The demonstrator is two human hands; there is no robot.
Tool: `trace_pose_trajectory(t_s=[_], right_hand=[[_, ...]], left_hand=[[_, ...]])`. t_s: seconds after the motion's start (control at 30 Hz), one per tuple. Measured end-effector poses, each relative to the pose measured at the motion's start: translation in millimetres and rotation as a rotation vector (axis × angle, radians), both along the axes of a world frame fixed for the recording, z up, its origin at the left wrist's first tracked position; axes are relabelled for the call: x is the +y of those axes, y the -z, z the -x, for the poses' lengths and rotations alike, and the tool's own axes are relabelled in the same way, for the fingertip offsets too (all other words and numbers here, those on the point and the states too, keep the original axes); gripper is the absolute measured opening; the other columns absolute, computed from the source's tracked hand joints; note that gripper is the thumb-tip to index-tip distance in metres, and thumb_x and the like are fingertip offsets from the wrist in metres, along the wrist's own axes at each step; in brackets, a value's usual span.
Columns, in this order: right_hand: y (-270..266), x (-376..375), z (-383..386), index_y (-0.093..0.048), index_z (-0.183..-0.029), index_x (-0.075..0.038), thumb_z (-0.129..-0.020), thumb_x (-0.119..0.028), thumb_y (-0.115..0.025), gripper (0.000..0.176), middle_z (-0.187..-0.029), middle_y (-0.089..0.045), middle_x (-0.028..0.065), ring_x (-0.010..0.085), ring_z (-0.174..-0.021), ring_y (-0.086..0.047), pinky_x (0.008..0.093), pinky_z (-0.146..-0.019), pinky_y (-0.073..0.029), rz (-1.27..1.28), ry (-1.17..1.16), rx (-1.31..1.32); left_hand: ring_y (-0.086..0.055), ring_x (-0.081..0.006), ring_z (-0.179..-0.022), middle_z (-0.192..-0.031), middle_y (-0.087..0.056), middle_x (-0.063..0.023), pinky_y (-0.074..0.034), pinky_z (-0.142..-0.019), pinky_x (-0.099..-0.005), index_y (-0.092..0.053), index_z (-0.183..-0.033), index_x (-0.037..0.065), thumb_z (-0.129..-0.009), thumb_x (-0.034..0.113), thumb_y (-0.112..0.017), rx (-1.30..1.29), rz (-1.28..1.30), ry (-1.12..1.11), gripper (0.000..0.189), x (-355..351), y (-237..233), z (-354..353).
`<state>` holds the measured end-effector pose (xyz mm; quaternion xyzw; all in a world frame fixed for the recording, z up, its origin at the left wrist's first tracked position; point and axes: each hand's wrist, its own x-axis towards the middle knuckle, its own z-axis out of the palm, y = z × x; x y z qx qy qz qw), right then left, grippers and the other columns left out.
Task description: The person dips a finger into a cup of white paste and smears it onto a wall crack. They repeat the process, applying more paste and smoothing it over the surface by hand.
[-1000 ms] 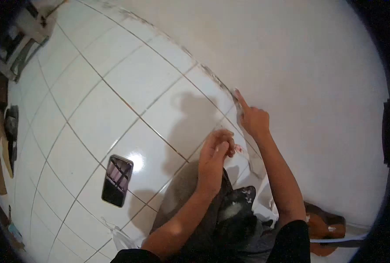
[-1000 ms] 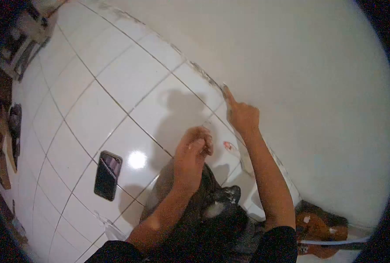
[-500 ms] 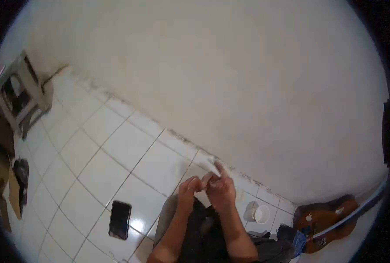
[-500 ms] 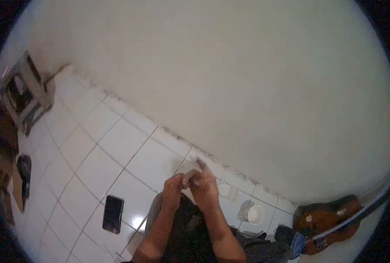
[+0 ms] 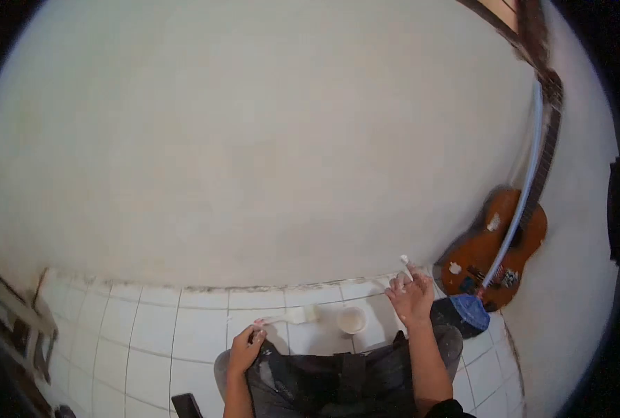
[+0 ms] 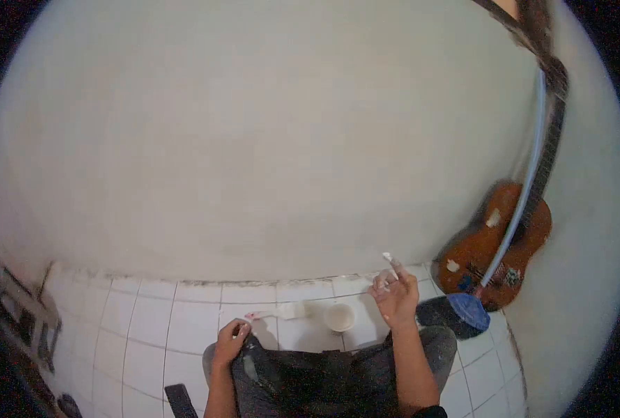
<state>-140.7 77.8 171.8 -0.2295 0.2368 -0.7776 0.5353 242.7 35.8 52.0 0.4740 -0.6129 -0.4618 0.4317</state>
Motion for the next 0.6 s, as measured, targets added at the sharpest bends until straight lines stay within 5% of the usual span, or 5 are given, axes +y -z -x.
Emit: trace_pose_trajectory(t_s=[0.27, 0.47, 0.5, 0.53, 0.6], right_hand=[[78.8, 34.9, 98.0, -0.052, -0.129, -0.011, -0.087, -0.046, -0.055, 0.055, -0.084, -0.055, 0.0092, 0.0208, -0.072, -0.050, 0.0370, -0.066, -0.040, -0.016, 0.203, -0.388], [63.9, 29.2, 96.1, -0.044, -0.138, -0.001, -0.094, -0.017, -0.050, 0.048, -0.081, -0.056, 0.0103, 0.0230, -0.072, -0.054, 0.0362, -0.063, -0.048, -0.123, 0.268, 0.552], [77.3, 27.8, 102.7, -0.044, -0.138, -0.002, -0.095, -0.026, -0.053, 0.050, -0.079, -0.058, 0.0106, 0.0243, -0.072, -0.056, 0.0362, -0.063, -0.049, -0.008, 0.124, -0.025], [78.7, 28.9, 104.6, -0.046, -0.137, -0.005, -0.095, -0.033, -0.055, 0.051, -0.079, -0.059, 0.0115, 0.0245, -0.072, -0.056, 0.0356, -0.062, -0.048, 0.037, 0.084, -0.095], [95.9, 24.0, 113.1, -0.048, -0.135, -0.007, -0.095, -0.039, -0.054, 0.051, -0.078, -0.061, 0.0120, 0.0240, -0.071, -0.058, 0.0357, -0.061, -0.048, -0.135, 0.120, -0.031]], left_hand=[[-0.058, -0.0103, -0.070, -0.077, -0.067, -0.0060, -0.046, -0.065, -0.0260, -0.064, -0.098, 0.001, -0.093, 0.017, -0.060, 0.001, -0.192, 0.000, 0.017, -6.8, -11.2, 6.1], [-0.060, -0.0129, -0.067, -0.078, -0.067, -0.0074, -0.048, -0.066, -0.0270, -0.064, -0.099, 0.001, -0.095, 0.018, -0.057, 0.041, -0.211, -0.008, 0.019, -21.7, -2.0, 0.5], [-0.060, -0.0127, -0.069, -0.080, -0.068, -0.0069, -0.049, -0.067, -0.0272, -0.064, -0.099, 0.001, -0.095, 0.020, -0.058, 0.145, -0.311, 0.014, 0.020, -29.2, 5.9, -0.7], [-0.061, -0.0124, -0.071, -0.082, -0.068, -0.0064, -0.049, -0.068, -0.0274, -0.064, -0.099, 0.000, -0.094, 0.021, -0.059, 0.258, -0.407, 0.040, 0.022, -34.9, 12.7, -2.0], [-0.060, -0.0105, -0.077, -0.087, -0.069, -0.0046, -0.050, -0.070, -0.0273, -0.066, -0.099, 0.002, -0.092, 0.018, -0.062, -0.182, -0.259, 0.200, 0.018, -58.3, -18.6, 13.3]])
